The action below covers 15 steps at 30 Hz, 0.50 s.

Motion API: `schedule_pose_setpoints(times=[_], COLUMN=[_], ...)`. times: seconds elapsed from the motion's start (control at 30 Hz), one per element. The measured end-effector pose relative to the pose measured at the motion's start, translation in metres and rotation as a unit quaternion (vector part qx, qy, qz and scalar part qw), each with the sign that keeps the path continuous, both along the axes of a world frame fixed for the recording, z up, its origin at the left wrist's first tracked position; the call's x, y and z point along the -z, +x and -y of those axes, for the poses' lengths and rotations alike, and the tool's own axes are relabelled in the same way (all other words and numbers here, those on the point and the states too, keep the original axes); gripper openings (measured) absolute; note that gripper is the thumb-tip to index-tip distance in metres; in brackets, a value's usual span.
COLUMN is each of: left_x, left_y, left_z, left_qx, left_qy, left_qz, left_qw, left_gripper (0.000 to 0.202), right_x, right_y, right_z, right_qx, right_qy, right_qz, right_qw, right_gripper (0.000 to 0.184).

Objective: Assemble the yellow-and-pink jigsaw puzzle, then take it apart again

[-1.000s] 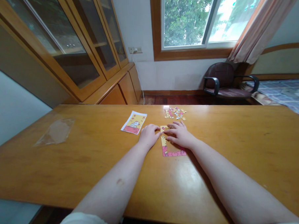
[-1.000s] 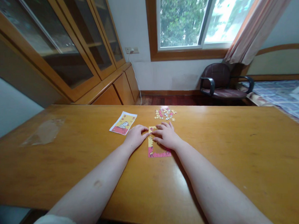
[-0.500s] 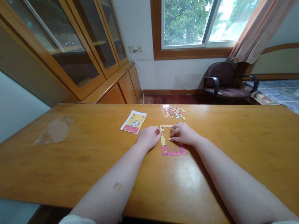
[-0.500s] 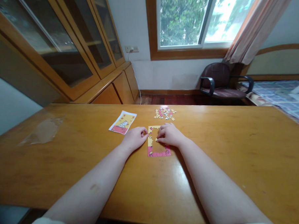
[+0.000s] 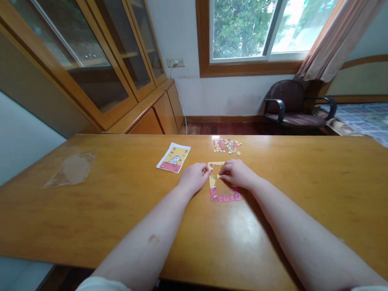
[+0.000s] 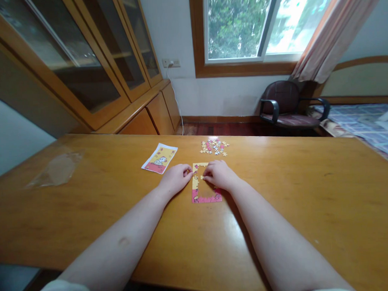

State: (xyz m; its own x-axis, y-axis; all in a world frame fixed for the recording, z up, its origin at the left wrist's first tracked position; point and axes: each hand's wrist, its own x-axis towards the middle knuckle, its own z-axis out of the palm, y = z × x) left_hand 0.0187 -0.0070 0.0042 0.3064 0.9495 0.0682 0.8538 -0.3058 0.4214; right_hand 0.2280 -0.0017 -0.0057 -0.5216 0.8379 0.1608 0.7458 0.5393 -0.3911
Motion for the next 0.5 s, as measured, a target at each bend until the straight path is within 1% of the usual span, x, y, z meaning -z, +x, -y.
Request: schedule_pose_setpoints(times=[0.17, 0.23, 0.33, 0.4, 0.5], left_x=[0.0000, 0.0008, 0.0022, 0.0022, 0.0010], left_y=[0.0000, -0.0001, 0.0001, 0.0004, 0.0005], left_z=[0.0004, 0.0003, 0.0005, 0.0010, 0.0022], left_qx=[0.016, 0.029, 0.057, 0.076, 0.108], left_qy=[-0.004, 0.001, 0.013, 0.021, 0.043], left_qz=[0.026, 0.041, 0.071, 0.091, 0.101], left_qw=[1.000, 0.999, 0.996, 0.993, 0.988], left_gripper=[0.014, 0.015, 0.015, 0.015, 0.020], right_x=[0.0008, 0.0015, 0.0021, 0.0020, 0.0015], right_y=[-0.0025, -0.0018, -0.0007, -0.0005, -0.0011], right_z=[0.0013, 0.0014, 0.0010, 0.0006, 0.0008], right_qx=[0.012, 0.010, 0.010, 0.028, 0.084], right_qy=[-0.011, -0.007, -0.021, -0.044, -0.082], right_qz=[-0.001, -0.018, -0.058, -0.090, -0.141], right_qw=[1.000, 1.000, 0.998, 0.995, 0.983], right_gripper=[0.003, 0.002, 0.007, 0.007, 0.002])
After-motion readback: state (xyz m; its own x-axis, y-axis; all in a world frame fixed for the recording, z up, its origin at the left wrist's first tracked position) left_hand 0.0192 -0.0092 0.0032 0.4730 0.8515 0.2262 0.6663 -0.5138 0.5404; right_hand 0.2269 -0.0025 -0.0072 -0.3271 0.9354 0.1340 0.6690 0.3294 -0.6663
